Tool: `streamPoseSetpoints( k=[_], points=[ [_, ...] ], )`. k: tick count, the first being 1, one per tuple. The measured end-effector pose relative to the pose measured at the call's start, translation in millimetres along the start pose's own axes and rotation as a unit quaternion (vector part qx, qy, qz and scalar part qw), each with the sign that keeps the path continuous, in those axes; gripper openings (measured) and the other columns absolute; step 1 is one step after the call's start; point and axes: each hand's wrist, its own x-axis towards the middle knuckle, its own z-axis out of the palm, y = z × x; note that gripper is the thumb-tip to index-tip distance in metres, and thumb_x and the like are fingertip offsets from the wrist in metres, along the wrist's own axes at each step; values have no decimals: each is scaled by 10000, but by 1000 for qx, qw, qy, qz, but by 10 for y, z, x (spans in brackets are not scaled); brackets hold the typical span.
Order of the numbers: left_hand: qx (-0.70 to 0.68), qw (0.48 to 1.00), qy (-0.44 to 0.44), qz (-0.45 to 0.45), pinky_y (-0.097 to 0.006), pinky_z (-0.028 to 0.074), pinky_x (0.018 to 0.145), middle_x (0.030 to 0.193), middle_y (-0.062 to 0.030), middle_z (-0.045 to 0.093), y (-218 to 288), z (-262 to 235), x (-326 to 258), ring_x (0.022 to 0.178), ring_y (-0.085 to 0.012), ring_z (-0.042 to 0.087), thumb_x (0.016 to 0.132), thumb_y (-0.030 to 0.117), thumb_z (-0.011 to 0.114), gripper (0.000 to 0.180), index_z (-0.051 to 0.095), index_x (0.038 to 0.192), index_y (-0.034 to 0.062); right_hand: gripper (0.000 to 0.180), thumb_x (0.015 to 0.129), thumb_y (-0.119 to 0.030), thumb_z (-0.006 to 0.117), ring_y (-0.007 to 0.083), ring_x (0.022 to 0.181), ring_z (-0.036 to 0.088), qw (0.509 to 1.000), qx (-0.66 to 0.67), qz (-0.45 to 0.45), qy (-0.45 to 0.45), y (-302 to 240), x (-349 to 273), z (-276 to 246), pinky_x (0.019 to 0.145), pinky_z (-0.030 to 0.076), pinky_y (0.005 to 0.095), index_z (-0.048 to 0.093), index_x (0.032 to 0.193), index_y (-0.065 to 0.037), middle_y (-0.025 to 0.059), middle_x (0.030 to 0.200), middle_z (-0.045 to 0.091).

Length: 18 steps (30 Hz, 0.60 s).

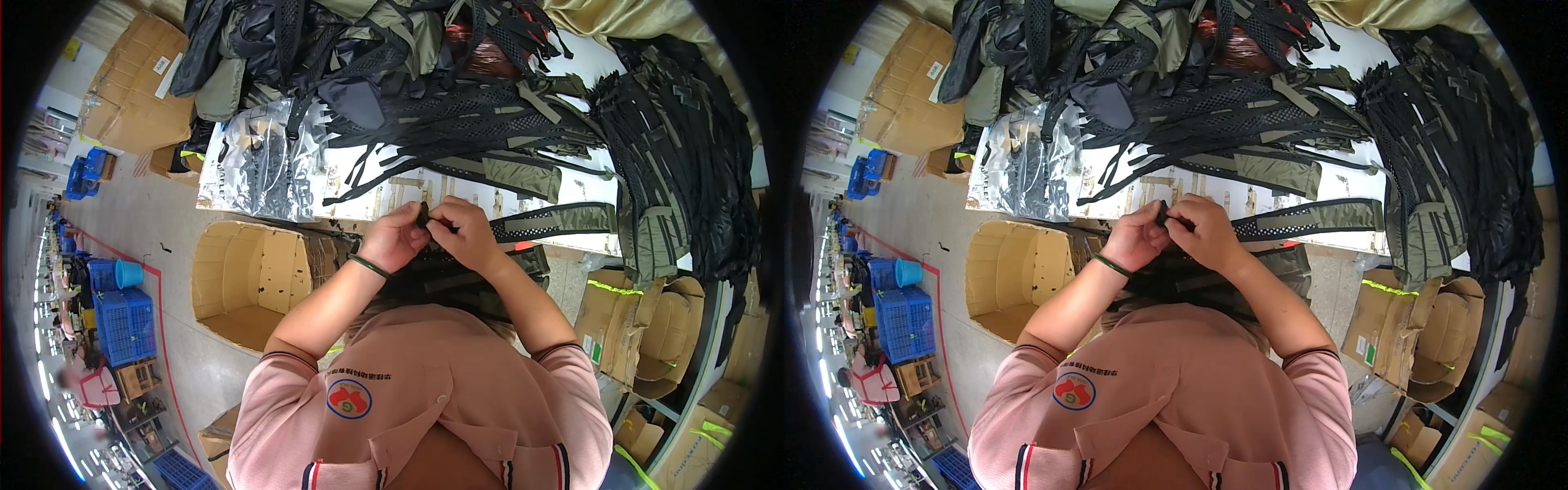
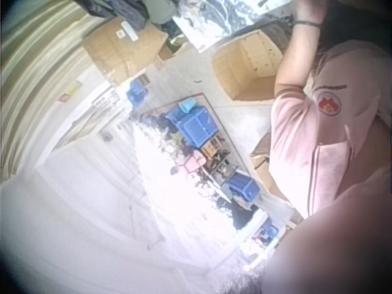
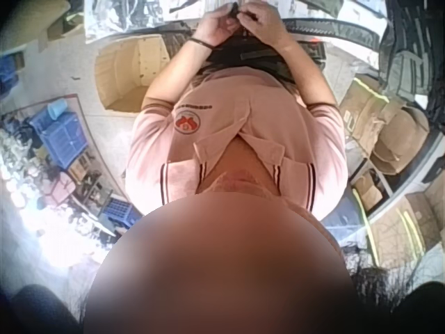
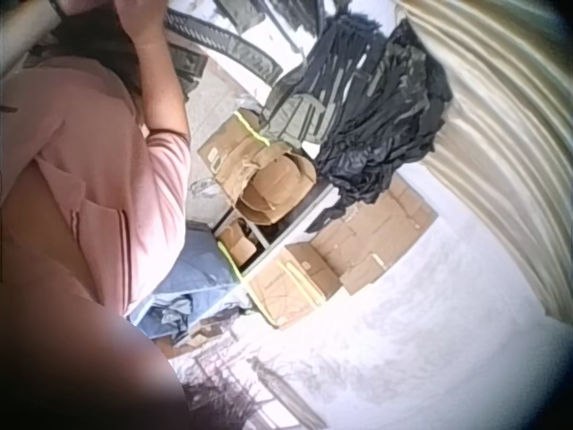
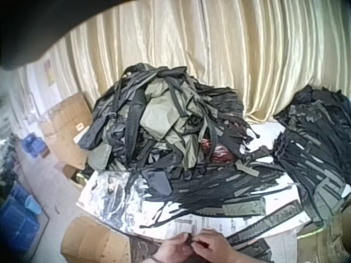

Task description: The recorder is picking up, inspecting, and possibly trimming or connecting black mesh straps from a large pile on a factory workbench.

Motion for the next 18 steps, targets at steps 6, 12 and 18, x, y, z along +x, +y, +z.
streamPoseSetpoints(
  k=[6, 12, 18],
  points=[
    [-5, 1000, 5, -18, -236, 354, 566, 783, 8, 514, 3, 55, -42, 620, -107, 432, 914, 154, 561, 65, 561, 922, 89, 75, 755, -56, 618, 274, 685, 518, 999, -29, -7, -20, -33, -10, -35, 810, 422, 386, 601, 825, -36, 71, 683, 502],
    [-24, 999, 19, -10, -218, 357, 548, 792, 2, 506, -5, 122, -44, 623, -95, 435, 927, 154, 552, 84, 550, 956, 75, 74, 776, -37, 608, 264, 697, 536, 983, -150, -104, -13, -87, -26, -84, 800, 417, 382, 605, 850, -37, 67, 731, 545],
    [-61, 997, -6, -43, -198, 362, 542, 801, 2, 508, 17, 166, -62, 620, -82, 434, 932, 172, 557, 111, 541, 977, 72, 97, 797, -44, 618, 265, 739, 562, 995, 66, 51, 47, -53, -109, -10, 783, 418, 376, 623, 893, -38, 71, 802, 597]
  ],
)
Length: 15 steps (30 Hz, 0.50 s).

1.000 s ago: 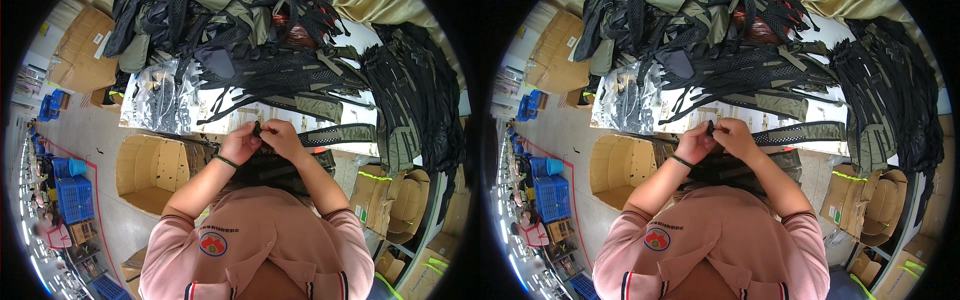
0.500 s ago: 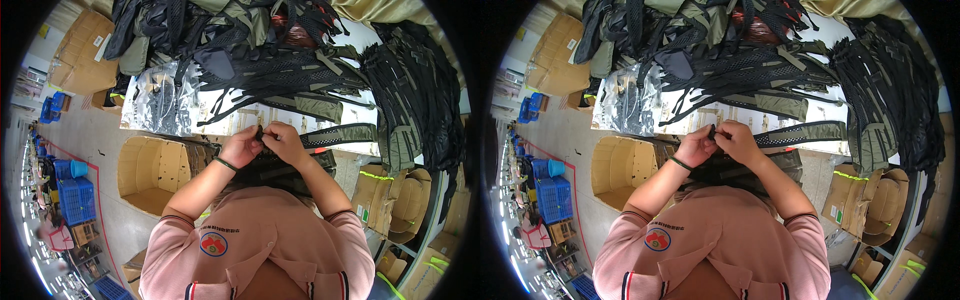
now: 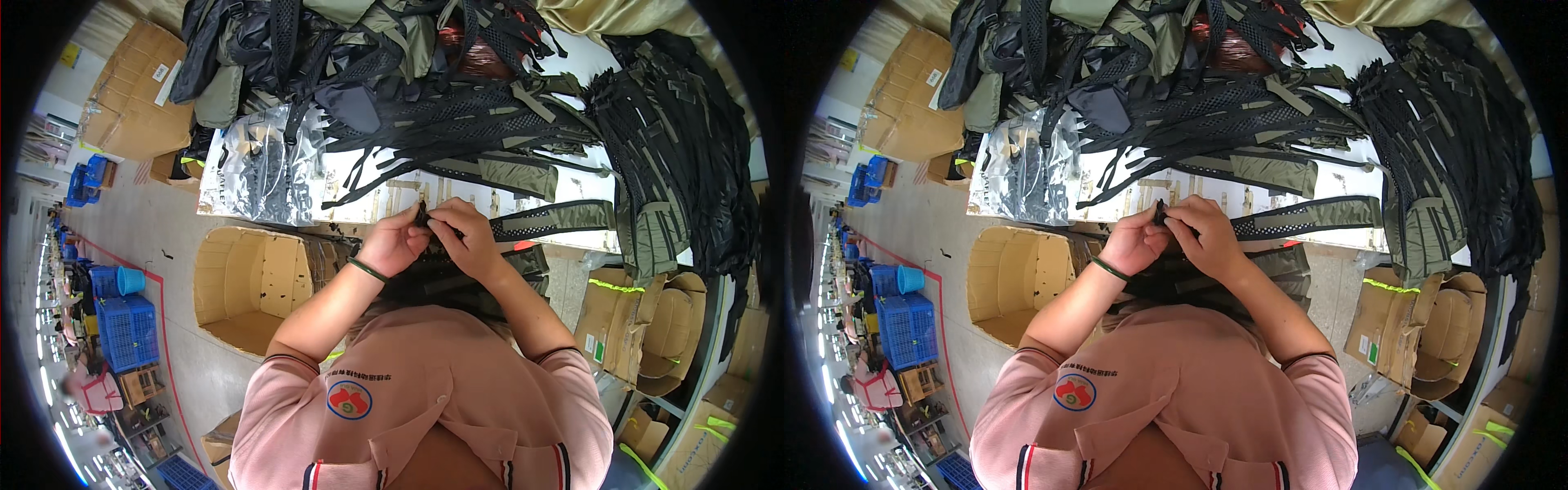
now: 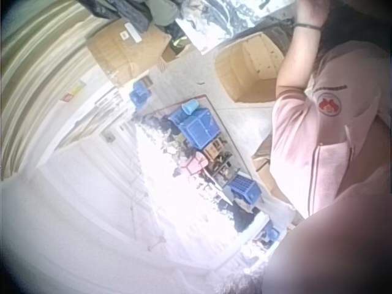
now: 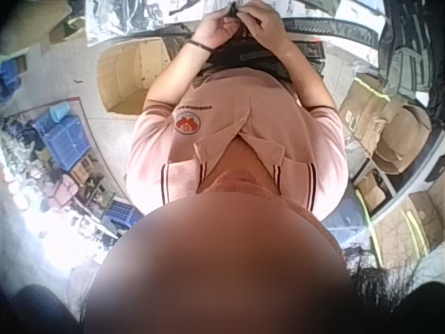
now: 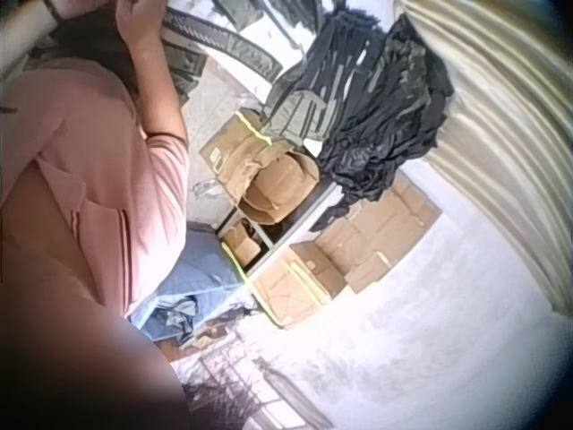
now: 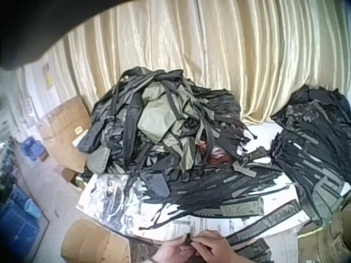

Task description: The recorder is picking up, inspecting, and possibly trimming or connecting black mesh straps from a large pile on a factory workbench.

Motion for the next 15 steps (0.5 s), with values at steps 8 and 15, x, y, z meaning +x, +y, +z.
streamPoseSetpoints(
  k=[8, 15],
  points=[
    [69, 997, 9, 16, -204, 367, 546, 808, -2, 509, -19, -76, 26, 625, -93, 444, 925, 156, 556, 82, 544, 960, 83, 68, 719, -47, 639, 214, 702, 547, 954, -261, -144, -33, -135, 25, -67, 910, 385, 450, 619, 775, -79, 44, 727, 537],
    [70, 997, -2, 11, -212, 375, 553, 829, -13, 518, 21, -4, 1, 637, -100, 454, 926, 156, 552, 88, 542, 966, 78, 77, 739, -61, 674, 250, 692, 557, 998, -55, -5, 21, -41, -10, -47, 819, 436, 358, 647, 810, -45, 55, 758, 582]
  ],
)
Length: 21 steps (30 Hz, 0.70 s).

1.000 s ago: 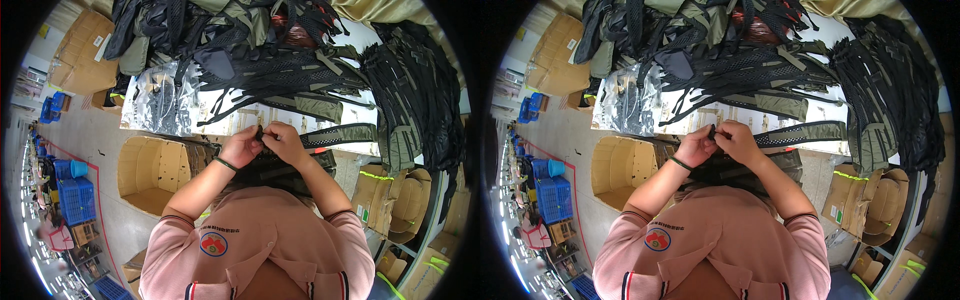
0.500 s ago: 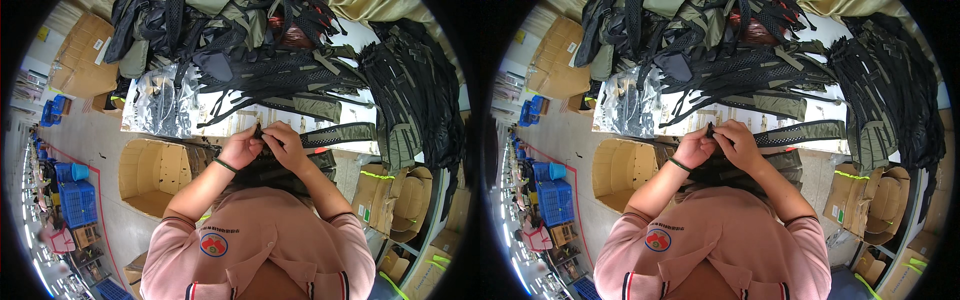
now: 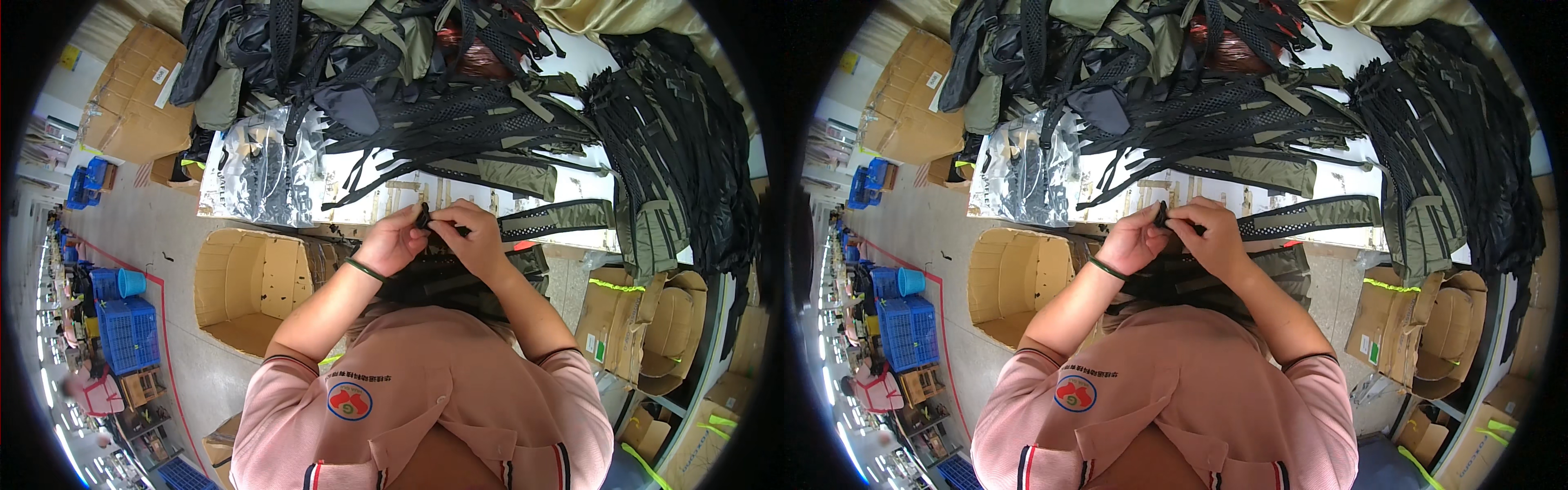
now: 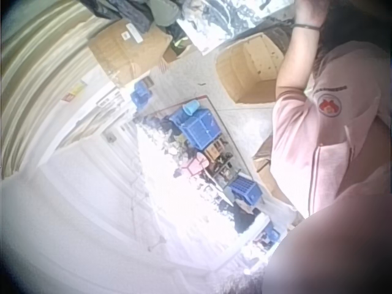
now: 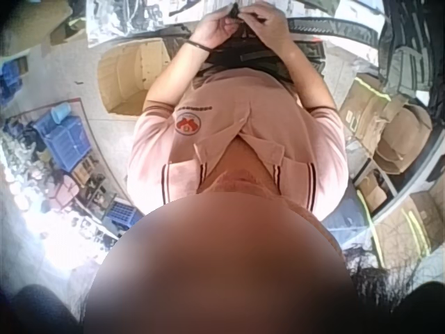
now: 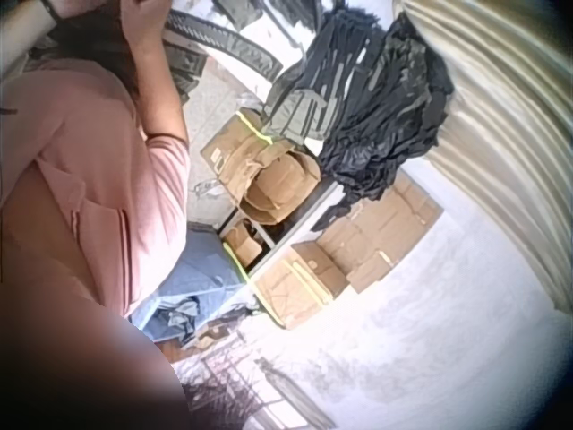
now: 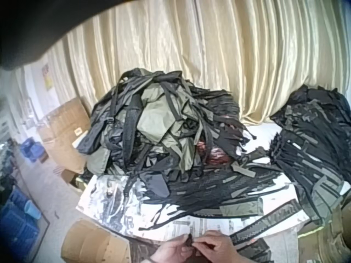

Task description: The recorder is picking up, inspecting, and possibly trimming or connecting black mesh straps from a large pile on a factory workbench.

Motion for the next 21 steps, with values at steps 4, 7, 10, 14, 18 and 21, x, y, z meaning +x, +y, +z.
streamPoseSetpoints(
  k=[4, 7, 10, 14, 18, 21],
  points=[
    [-20, 1000, -1, -18, -211, 376, 553, 835, -14, 520, -11, -23, 16, 639, -95, 454, 932, 169, 548, 105, 536, 987, 80, 101, 731, -44, 691, 262, 679, 555, 985, 130, 117, 12, -42, -6, 22, 787, 441, 343, 652, 824, -39, 57, 778, 601],
    [-24, 1000, -3, -7, -213, 375, 547, 841, -17, 517, -37, -27, 26, 637, -92, 453, 934, 175, 546, 118, 532, 999, 77, 131, 717, -21, 675, 246, 666, 545, 999, -22, -24, 26, -72, 17, -7, 840, 419, 381, 631, 834, -60, 41, 752, 579],
    [-13, 1000, 3, 2, -210, 384, 555, 865, -26, 526, -47, -15, 23, 644, -91, 458, 937, 177, 539, 132, 532, 1017, 72, 194, 691, 1, 659, 233, 661, 533, 979, -144, -138, 30, -61, 26, -5, 909, 367, 446, 598, 850, -93, 22, 718, 543],
    [-17, 999, -13, -42, -209, 397, 572, 887, -34, 538, -18, -44, 15, 651, -93, 464, 938, 174, 532, 147, 531, 1037, 65, 138, 728, 1, 656, 179, 673, 530, 1000, 18, 10, -10, -50, 16, -46, 784, 433, 342, 598, 835, -63, 32, 720, 548],
    [0, 999, -13, -34, -195, 396, 559, 911, -34, 556, -50, 25, -15, 640, -78, 464, 934, 179, 543, 173, 538, 1053, 54, 103, 758, -19, 665, 119, 693, 511, 924, 288, 244, -60, -20, -17, -44, 639, 439, 239, 596, 829, -47, 42, 728, 556],
    [0, 999, -23, -31, -195, 390, 546, 906, -30, 555, -63, 23, -27, 639, -77, 463, 933, 187, 547, 167, 539, 1038, 58, 110, 743, -15, 658, 156, 678, 527, 902, 313, 288, -79, -88, 9, -86, 743, 456, 303, 594, 814, -69, 43, 713, 545]
  ],
)
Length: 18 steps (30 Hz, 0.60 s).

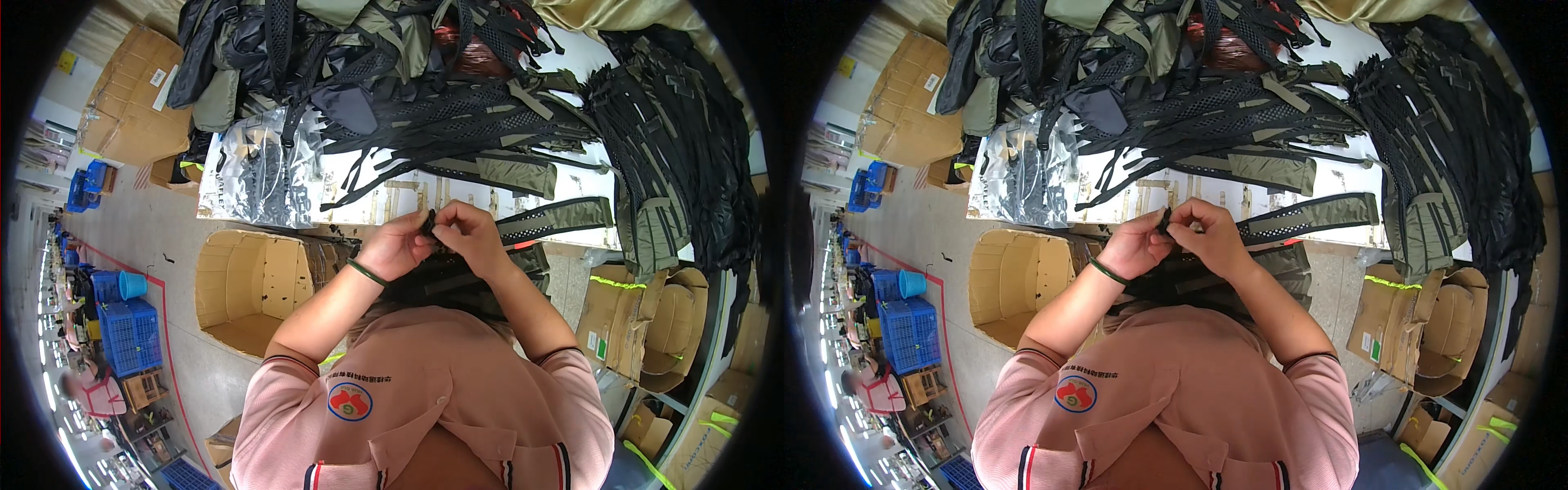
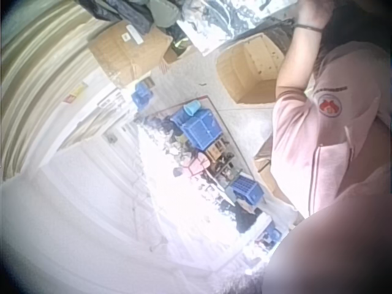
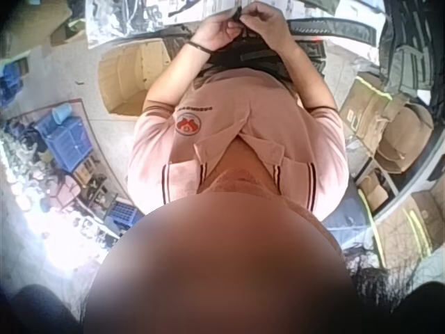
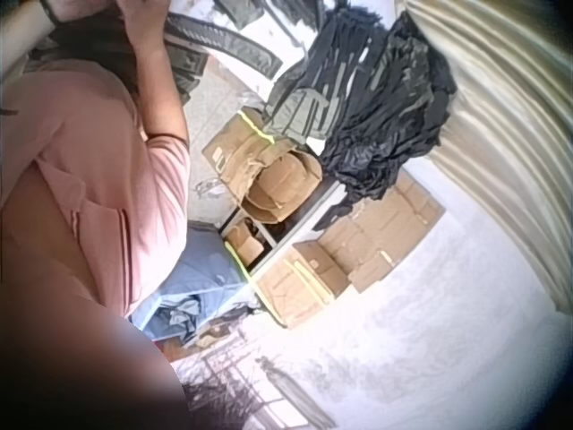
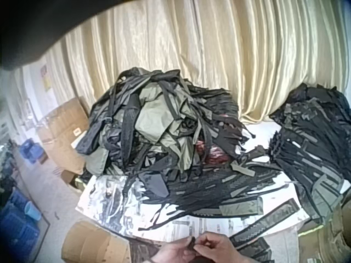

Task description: The recorder is picking up, inspecting, and possibly trimming or connecting black mesh straps from a large pile on a factory workbench.

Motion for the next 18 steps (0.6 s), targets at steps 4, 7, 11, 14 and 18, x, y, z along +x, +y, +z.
streamPoseSetpoints(
  k=[4, 7, 11, 14, 18],
  points=[
    [-8, 1000, 7, -6, -198, 382, 550, 887, -21, 543, 10, -38, -24, 643, -83, 458, 939, 195, 539, 134, 535, 1013, 83, 117, 718, -15, 642, 250, 673, 532, 841, -362, -400, 44, -70, 43, 37, 946, 370, 459, 575, 769, -96, 55, 685, 521],
    [-7, 1000, -8, -11, -162, 358, 506, 851, -2, 575, 35, 16, -70, 586, -43, 453, 925, 160, 551, 157, 557, 1046, 60, 105, 744, -32, 669, 204, 674, 549, 868, -352, -351, -6, -116, 42, -22, 864, 432, 386, 585, 784, -83, 50, 714, 563],
    [10, 999, -32, -42, -185, 365, 544, 912, -3, 553, 75, 44, -91, 635, -67, 450, 928, 203, 556, 196, 539, 1084, 85, 88, 780, -56, 693, 138, 683, 556, 966, -168, -195, -38, -61, 42, -64, 751, 462, 290, 614, 818, -59, 34, 749, 611],
    [16, 999, -30, -18, -187, 369, 547, 931, -8, 559, 61, 23, -72, 644, -65, 454, 925, 201, 557, 241, 529, 1125, 69, 94, 802, -72, 707, 94, 711, 554, 990, -87, -111, -26, -40, 29, -23, 664, 451, 222, 640, 853, -28, 21, 777, 639],
    [-2, 1000, -15, -24, -184, 375, 553, 942, -7, 562, 67, 20, -51, 649, -66, 457, 924, 202, 561, 241, 535, 1123, 68, 107, 795, -65, 715, 92, 728, 562, 988, -100, -114, 30, -143, 5, 47, 674, 453, 224, 644, 857, -14, 16, 768, 637]
  ],
)
